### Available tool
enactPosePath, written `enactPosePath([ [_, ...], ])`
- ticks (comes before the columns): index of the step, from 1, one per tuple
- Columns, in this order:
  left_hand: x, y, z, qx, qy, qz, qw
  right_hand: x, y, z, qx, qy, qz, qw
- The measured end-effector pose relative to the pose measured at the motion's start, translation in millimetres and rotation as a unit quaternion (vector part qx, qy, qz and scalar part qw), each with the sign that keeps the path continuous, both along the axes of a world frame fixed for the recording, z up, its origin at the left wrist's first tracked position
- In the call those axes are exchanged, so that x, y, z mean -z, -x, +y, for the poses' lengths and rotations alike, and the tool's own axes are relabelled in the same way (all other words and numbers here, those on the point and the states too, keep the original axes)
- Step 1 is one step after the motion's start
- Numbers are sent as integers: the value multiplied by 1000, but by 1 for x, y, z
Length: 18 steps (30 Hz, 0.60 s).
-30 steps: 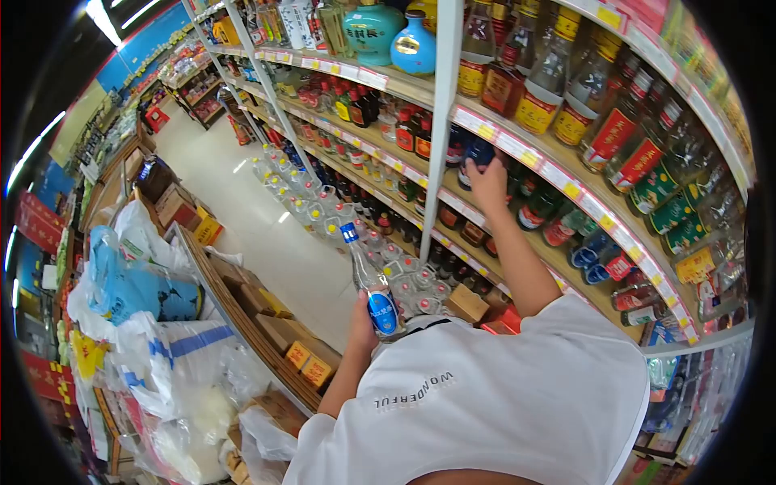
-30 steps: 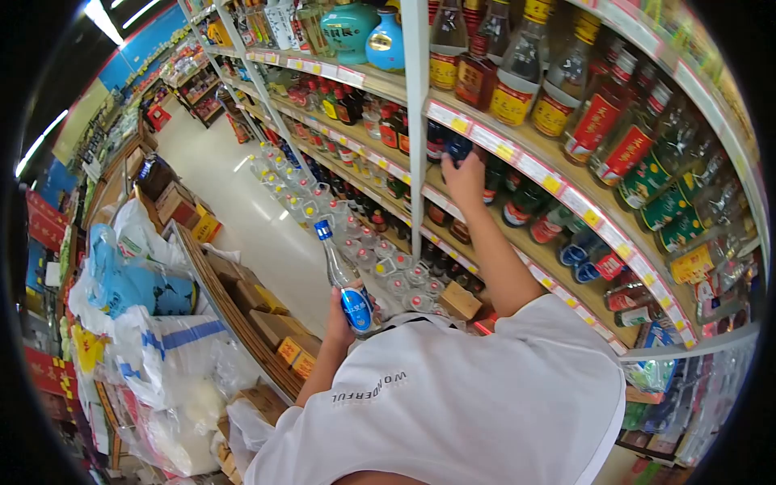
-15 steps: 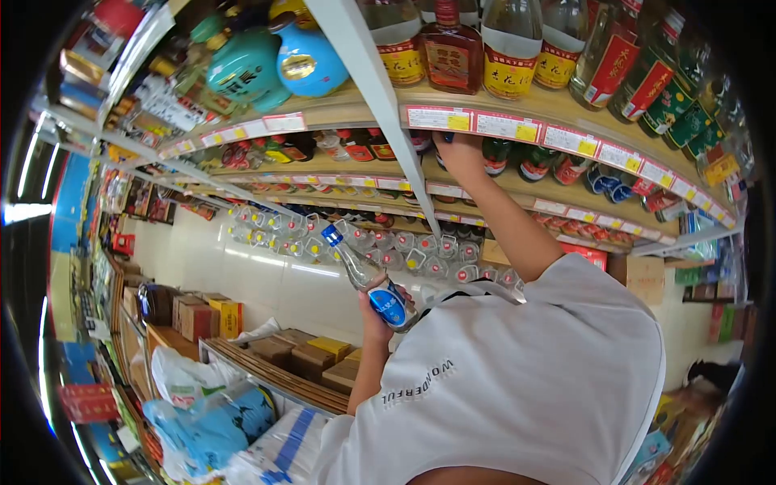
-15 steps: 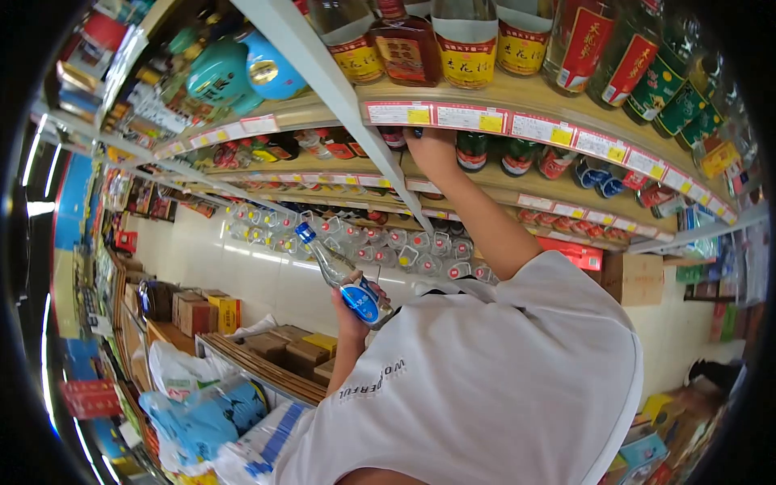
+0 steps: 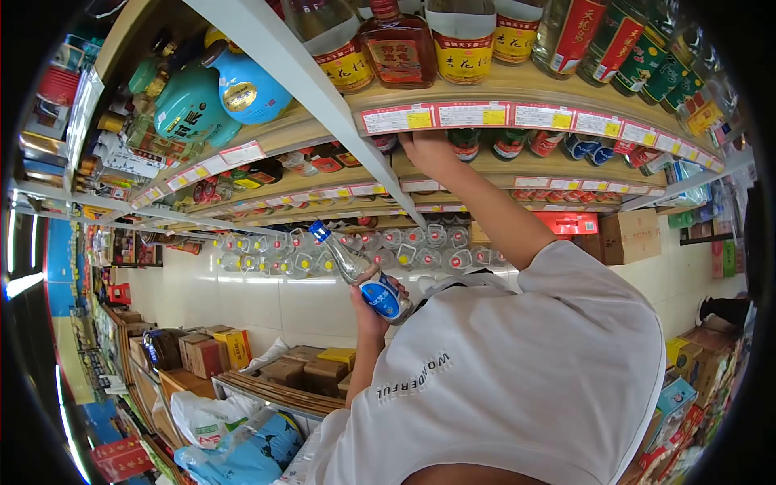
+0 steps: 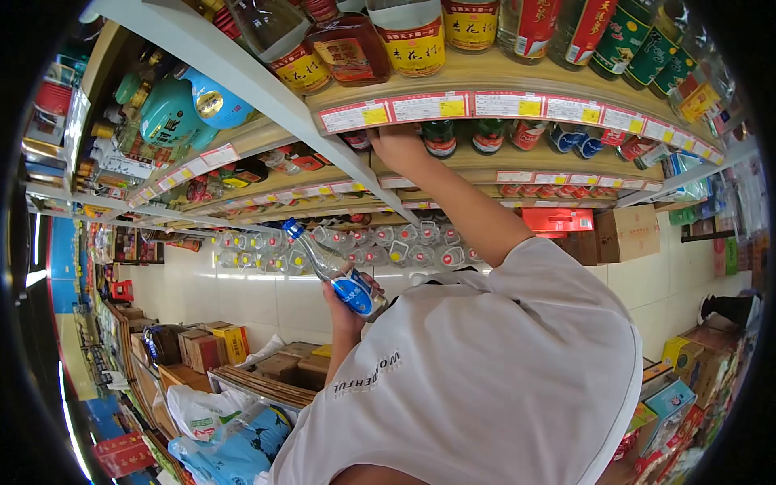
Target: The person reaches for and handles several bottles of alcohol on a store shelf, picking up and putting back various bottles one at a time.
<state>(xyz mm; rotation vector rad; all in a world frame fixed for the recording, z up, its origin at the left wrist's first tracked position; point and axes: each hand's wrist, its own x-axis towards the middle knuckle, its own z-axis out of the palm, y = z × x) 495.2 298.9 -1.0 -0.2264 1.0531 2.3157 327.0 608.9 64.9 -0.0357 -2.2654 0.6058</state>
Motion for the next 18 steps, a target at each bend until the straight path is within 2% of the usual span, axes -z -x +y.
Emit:
enactPosePath([
  [1, 0, -2, 3, 1, 1, 8, 1000, -1, 0, 2, -14, 10, -25, 1000],
  [4, -2, -12, 12, -13, 16, 3, 1000, 7, 8, 12, -28, -69, -50, 996],
  [7, -1, -25, 16, -28, -6, -2, 1000, -21, 3, 8, -31, -33, -79, 996],
  [10, 21, -39, 10, -27, -30, -35, 999, -28, 12, 10, -24, -80, -71, 994],
  [11, 16, -44, 13, -37, -25, -18, 999, -31, 15, 10, -42, -75, -71, 994],
  [13, 6, -54, 20, -54, -16, 13, 998, -38, 19, 10, -18, -33, -155, 987],
  [14, 10, -59, 21, -58, -13, 2, 998, -54, 14, 7, -31, 30, -181, 983],
  [15, 15, -64, 22, -63, -11, -9, 998, -52, 13, 9, -52, 69, -176, 981],
  [18, 7, -73, 38, -84, -6, -16, 996, -20, 12, 11, -54, 12, -28, 998],
])
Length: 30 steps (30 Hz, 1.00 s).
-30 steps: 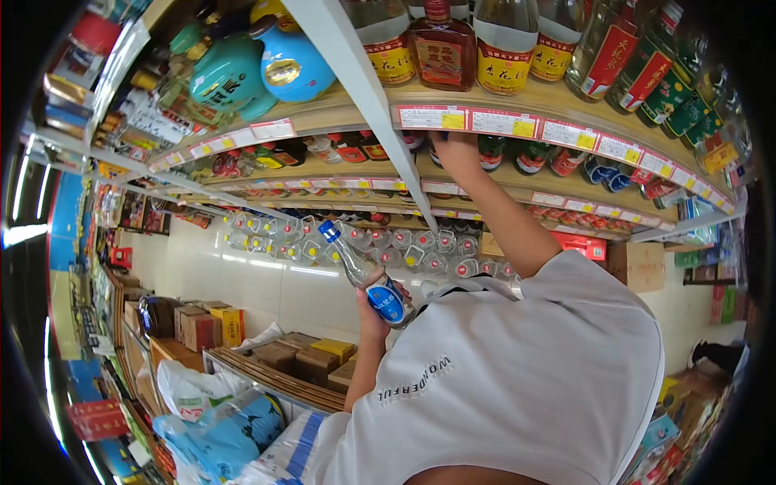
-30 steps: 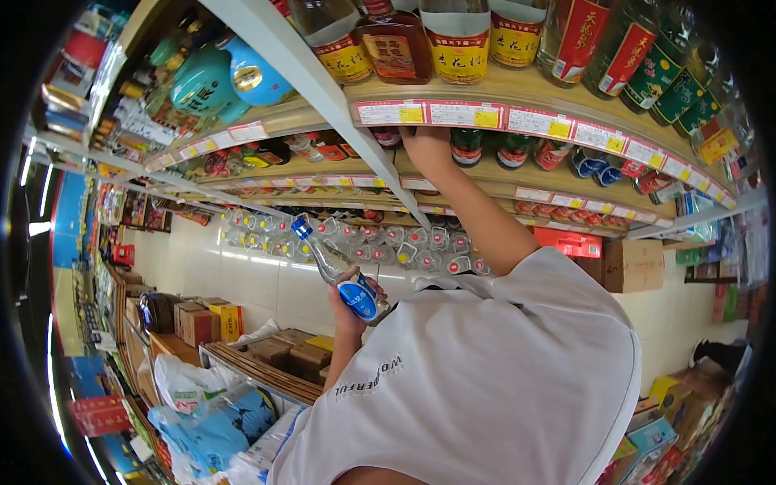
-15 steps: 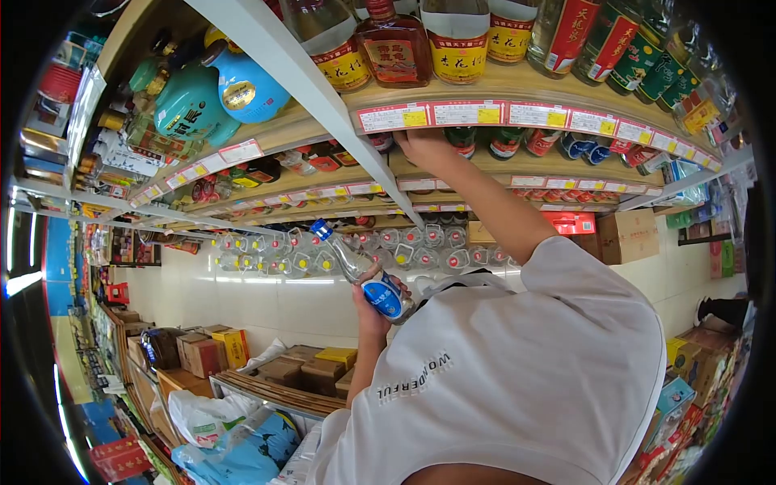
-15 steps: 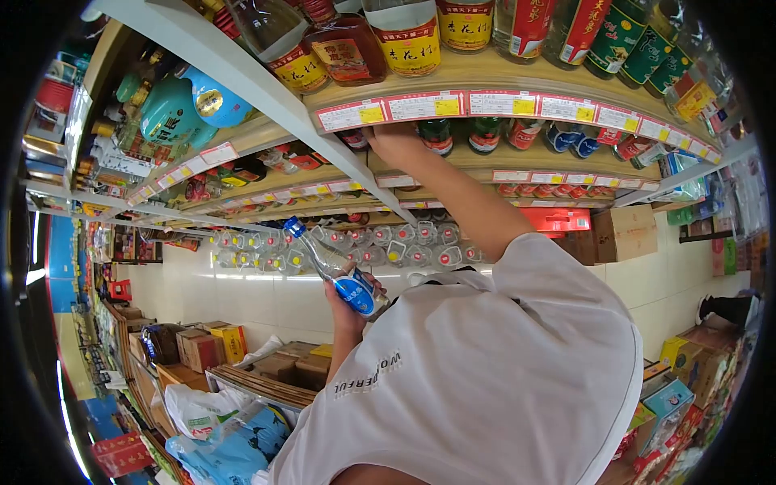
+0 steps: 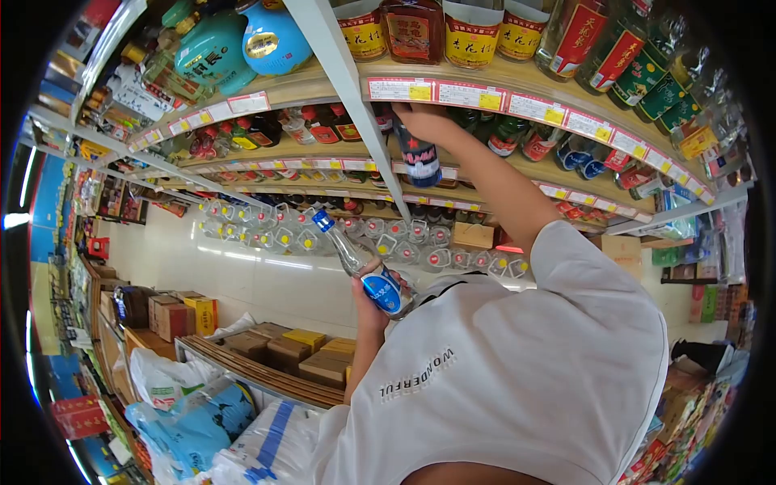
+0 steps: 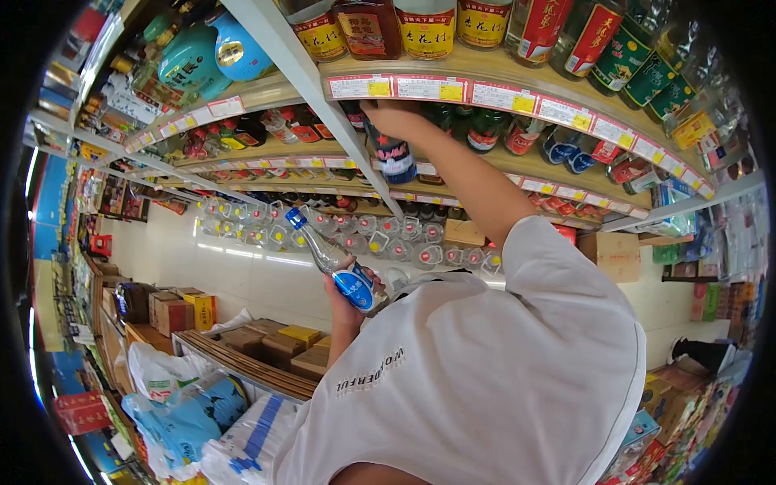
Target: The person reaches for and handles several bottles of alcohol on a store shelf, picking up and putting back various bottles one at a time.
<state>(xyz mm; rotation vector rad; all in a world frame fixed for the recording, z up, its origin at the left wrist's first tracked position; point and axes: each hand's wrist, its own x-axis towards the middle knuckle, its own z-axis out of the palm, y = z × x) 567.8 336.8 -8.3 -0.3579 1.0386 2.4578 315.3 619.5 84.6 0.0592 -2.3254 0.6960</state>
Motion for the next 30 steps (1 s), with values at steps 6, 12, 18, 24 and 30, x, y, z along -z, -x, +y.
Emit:
enactPosePath([
  [6, 1, -19, 17, 46, -49, -13, 998, 17, -96, 1, -140, 342, -325, 870],
  [12, -24, -44, 44, 81, -92, -29, 992, 11, -204, 3, -208, 596, -408, 659],
  [18, -42, -76, 77, 124, -110, -18, 986, -5, -267, 25, -207, 620, -401, 642],
  [24, -29, -102, 97, 154, -64, -4, 986, -1, -310, 50, -191, 657, -426, 592],
  [30, -9, -112, 117, 201, -127, 3, 971, 5, -349, 78, -158, 683, -388, 598],
])
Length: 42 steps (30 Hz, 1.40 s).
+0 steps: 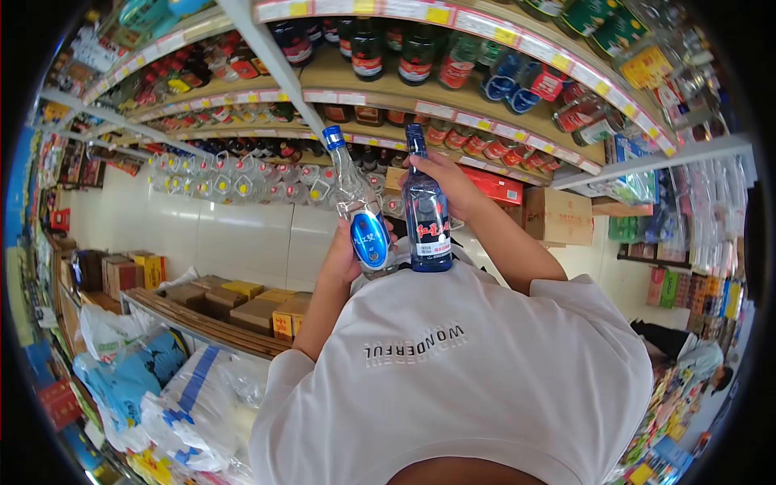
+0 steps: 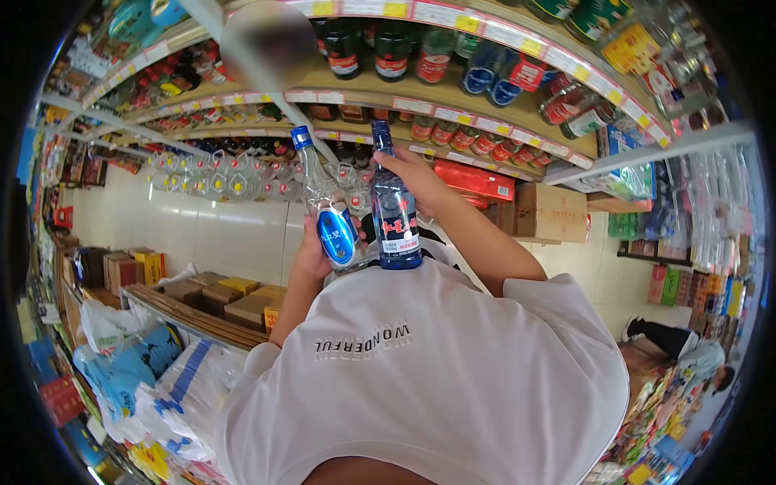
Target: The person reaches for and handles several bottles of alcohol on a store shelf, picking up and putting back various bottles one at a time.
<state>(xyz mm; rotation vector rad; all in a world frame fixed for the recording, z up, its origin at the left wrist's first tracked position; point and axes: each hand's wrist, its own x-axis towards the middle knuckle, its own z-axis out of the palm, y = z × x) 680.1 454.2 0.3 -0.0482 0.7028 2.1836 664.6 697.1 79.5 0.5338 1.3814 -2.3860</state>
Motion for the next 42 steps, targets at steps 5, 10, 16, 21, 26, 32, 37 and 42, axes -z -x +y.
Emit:
enactPosePath([
  [5, 10, 4, 17, 71, 24, 0, 997, 3, -29, 21, 40, -43, 45, 997],
  [10, -2, 10, 39, 106, -18, -10, 994, -18, -46, 37, 74, -8, -13, 997],
  [16, -4, 10, 57, 152, -11, 9, 988, -18, -60, 88, 184, -49, 1, 982],
  [21, -8, 10, 59, 148, -15, 29, 988, -23, -55, 176, 329, -252, 77, 907],
  [26, -3, 8, 50, 128, 18, 7, 992, -26, -38, 251, 377, -376, 103, 840],
  [32, 3, 0, 36, 99, 21, -25, 995, -42, -17, 278, 357, -542, 44, 760],
  [37, -10, -3, 13, 31, 39, -5, 999, -11, 16, 310, 383, -599, 213, 670],
  [42, -4, -5, -2, 15, 79, -5, 997, -11, 28, 307, 373, -705, 244, 552],
])
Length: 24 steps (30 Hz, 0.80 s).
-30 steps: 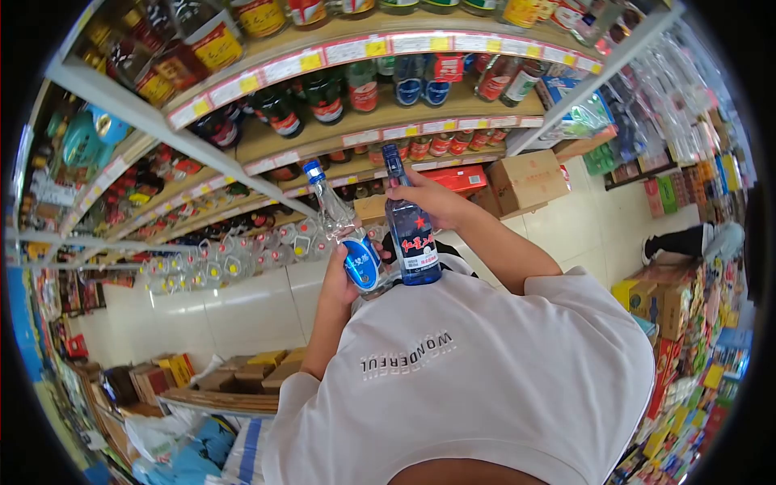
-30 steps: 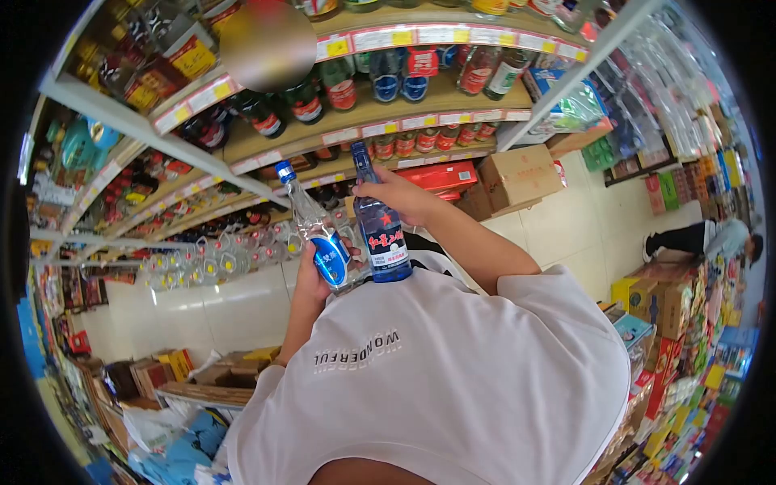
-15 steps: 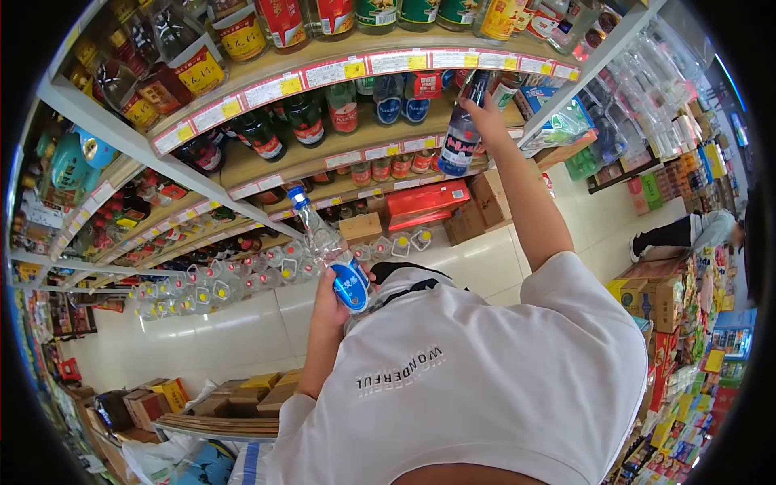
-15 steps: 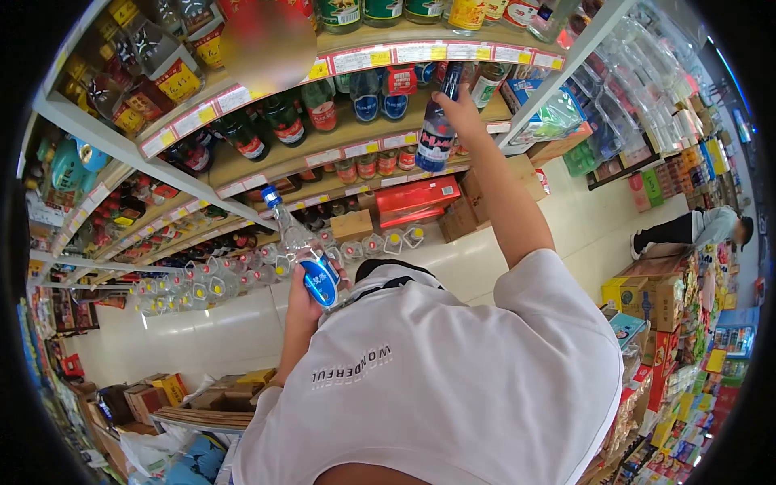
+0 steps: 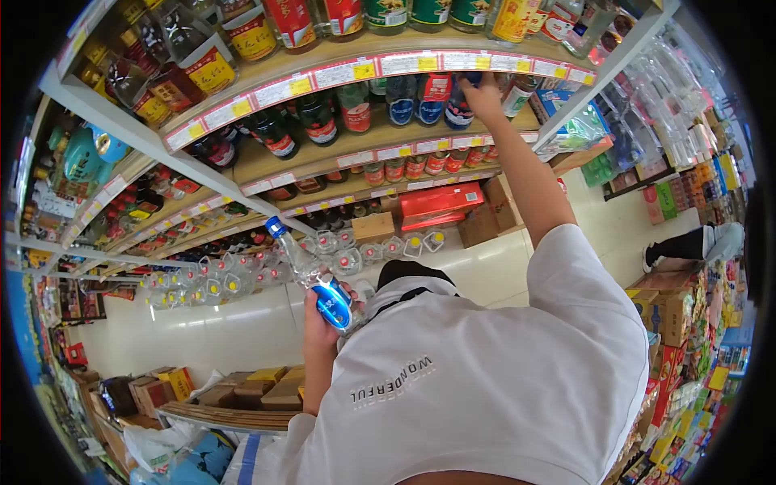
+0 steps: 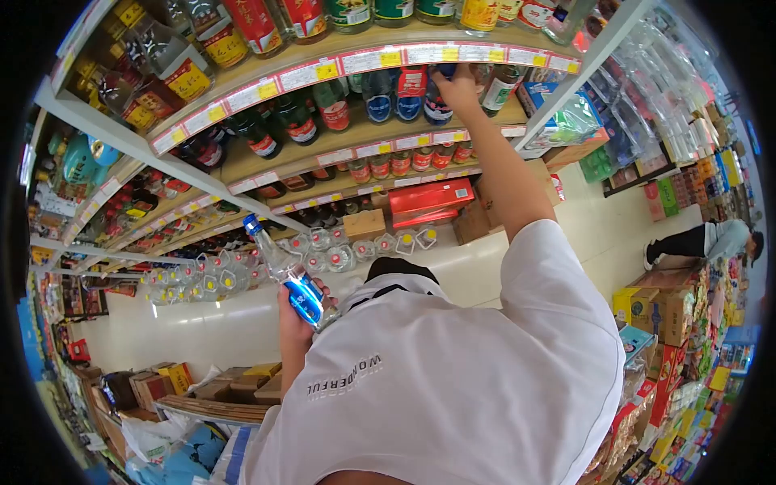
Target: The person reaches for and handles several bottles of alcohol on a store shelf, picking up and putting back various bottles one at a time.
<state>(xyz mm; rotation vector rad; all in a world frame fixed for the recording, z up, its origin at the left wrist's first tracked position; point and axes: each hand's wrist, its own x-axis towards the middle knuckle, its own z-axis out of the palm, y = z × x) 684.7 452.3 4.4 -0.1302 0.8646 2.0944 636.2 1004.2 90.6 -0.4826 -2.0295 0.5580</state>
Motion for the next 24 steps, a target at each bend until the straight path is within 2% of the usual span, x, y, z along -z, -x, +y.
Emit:
enactPosePath([
  [4, -1, 2, 3, 19, 4, 12, 1000, 9, 8, 1, -20, 85, 28, 996],
  [9, 6, 1, 6, 58, 7, 11, 998, 21, 14, 9, -28, 79, 32, 996],
  [15, 3, -2, 5, 46, 36, -12, 998, 22, 11, 10, -15, 60, 16, 998],
  [20, 0, -2, 2, 43, 16, -1, 999, 28, 14, 12, -15, 43, 44, 998],
  [23, -1, -2, 3, 33, 2, -4, 999, 15, 5, 2, 4, 77, 12, 997],
  [24, -1, -2, 3, 28, -3, -4, 1000, 14, 4, 3, 37, 28, -13, 999],
])
